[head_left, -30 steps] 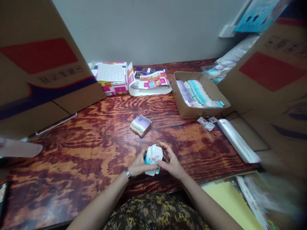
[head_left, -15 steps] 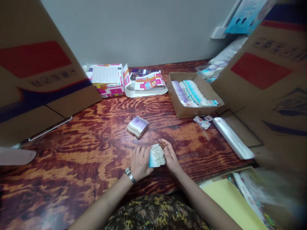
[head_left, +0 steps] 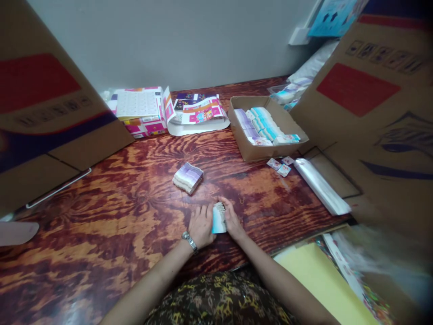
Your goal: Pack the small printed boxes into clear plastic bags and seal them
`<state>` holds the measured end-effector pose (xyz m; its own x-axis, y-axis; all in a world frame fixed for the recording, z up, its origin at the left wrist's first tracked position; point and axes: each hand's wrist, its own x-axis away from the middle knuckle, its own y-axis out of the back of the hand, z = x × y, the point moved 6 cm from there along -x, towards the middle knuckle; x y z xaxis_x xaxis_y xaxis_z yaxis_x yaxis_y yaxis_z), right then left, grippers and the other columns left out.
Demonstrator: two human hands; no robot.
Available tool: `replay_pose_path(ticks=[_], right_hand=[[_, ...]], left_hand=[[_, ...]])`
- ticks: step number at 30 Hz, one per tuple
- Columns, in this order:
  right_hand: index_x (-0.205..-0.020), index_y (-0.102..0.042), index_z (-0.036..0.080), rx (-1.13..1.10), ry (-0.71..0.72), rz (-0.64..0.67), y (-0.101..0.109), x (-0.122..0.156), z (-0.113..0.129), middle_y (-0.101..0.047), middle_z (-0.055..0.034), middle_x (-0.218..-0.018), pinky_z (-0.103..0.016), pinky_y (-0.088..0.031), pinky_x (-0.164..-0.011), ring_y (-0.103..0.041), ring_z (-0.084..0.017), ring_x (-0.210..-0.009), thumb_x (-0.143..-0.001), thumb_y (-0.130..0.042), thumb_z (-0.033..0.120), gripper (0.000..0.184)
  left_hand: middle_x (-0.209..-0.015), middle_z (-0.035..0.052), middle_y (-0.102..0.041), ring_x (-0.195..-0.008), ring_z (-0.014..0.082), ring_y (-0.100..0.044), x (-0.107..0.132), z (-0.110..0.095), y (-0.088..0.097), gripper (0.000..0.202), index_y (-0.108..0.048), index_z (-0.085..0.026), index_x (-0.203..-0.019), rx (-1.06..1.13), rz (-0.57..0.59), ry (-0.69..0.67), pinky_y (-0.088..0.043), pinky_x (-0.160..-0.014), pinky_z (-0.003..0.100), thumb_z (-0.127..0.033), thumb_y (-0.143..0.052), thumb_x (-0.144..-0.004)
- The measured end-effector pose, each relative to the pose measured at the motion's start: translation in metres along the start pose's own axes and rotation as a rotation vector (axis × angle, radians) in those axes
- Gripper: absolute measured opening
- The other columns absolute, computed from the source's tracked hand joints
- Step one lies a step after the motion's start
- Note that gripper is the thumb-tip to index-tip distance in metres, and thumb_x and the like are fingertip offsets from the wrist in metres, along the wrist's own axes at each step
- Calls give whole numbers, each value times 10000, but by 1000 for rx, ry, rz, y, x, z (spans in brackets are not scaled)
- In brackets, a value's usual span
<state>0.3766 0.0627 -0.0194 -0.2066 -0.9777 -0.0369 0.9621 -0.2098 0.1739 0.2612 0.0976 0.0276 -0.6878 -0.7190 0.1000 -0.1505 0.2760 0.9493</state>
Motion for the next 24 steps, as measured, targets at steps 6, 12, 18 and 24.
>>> replay_pose_path(ticks=[6,12,18,24], right_hand=[[-1307,-307,204,14,2,2,-1,-7,-3,-405,-99,-1336,-400,-272,-1052,-372,-192,-1236,-905,-238,524,518],[-1284,-344,218,19,3,34,-2,-10,-1,-423,-90,-1321,-407,-255,-1061,-375,-191,-1234,-893,-299,521,496],[-1239,-395,276,-349,-127,-78,35,-17,4,-385,-63,-1352,-418,-355,-994,-476,-204,-1159,-882,-349,515,432],[-1295,-349,341,-267,-238,134,56,-13,44,-355,-70,-1369,-343,-537,-696,-638,-152,-784,-817,-520,413,513]], left_hand=[[-1094,150,-469,-981,308,-413,-5,-2,1,782,-354,-86,-1257,-28,32,-39,-368,-831,432,-260,-581,-529],[-1035,160,-510,-946,316,-450,-11,-14,3,823,-346,-60,-1256,-78,21,-76,-334,-878,498,-215,-616,-494],[-956,117,-546,-896,274,-520,-10,2,12,586,-440,-134,-1121,93,-20,-11,-430,-770,399,-364,-616,-612],[-980,61,-593,-840,229,-577,-4,19,42,643,-371,-238,-1174,567,-157,44,-474,-722,376,-477,-639,-641]])
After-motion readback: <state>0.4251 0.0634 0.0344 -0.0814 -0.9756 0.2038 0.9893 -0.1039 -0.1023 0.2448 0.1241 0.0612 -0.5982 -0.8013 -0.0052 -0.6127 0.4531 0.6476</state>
